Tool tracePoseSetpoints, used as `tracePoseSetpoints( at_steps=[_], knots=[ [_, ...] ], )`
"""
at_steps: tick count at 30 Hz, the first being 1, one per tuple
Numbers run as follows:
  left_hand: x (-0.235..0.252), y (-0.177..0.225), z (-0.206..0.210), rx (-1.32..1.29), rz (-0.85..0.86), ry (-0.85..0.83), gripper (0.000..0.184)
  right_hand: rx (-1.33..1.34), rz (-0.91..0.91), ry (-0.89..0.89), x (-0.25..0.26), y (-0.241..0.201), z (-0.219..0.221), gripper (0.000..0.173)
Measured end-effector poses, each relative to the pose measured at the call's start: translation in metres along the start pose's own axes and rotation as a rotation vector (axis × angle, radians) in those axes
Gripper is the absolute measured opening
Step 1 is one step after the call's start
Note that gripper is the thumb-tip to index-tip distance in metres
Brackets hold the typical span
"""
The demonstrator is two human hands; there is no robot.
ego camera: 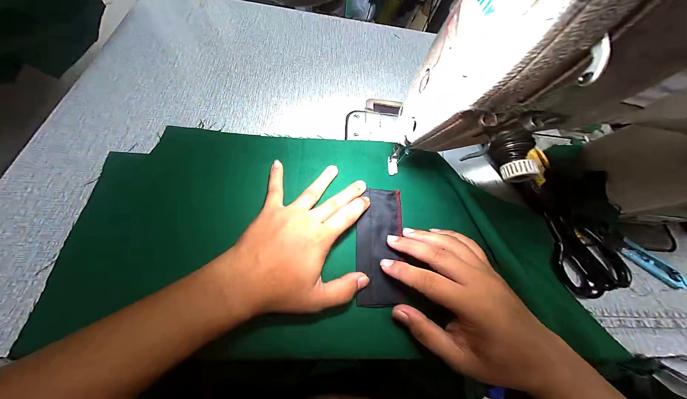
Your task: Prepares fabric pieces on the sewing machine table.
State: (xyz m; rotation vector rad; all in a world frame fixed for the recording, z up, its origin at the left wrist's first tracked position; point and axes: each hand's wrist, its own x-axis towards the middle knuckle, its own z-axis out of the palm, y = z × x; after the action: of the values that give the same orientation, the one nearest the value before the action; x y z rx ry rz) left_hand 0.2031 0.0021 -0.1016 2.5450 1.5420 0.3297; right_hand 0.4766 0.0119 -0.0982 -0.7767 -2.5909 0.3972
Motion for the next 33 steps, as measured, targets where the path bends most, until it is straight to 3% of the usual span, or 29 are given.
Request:
tracePoseSetpoints(
  at_steps=[7, 33],
  knots=[
    [0.000, -0.001, -0.001, -0.006, -0.007, -0.006, 0.085, 0.016, -0.016, 0.061, -0.003, 0.005, 0.009, 0.030],
    [0.000, -0.003, 0.002, -0.026, 0.011, 0.039, 0.095, 0.009, -0.059, 0.050, -0.003, 0.011, 0.009, 0.028]
  ],
)
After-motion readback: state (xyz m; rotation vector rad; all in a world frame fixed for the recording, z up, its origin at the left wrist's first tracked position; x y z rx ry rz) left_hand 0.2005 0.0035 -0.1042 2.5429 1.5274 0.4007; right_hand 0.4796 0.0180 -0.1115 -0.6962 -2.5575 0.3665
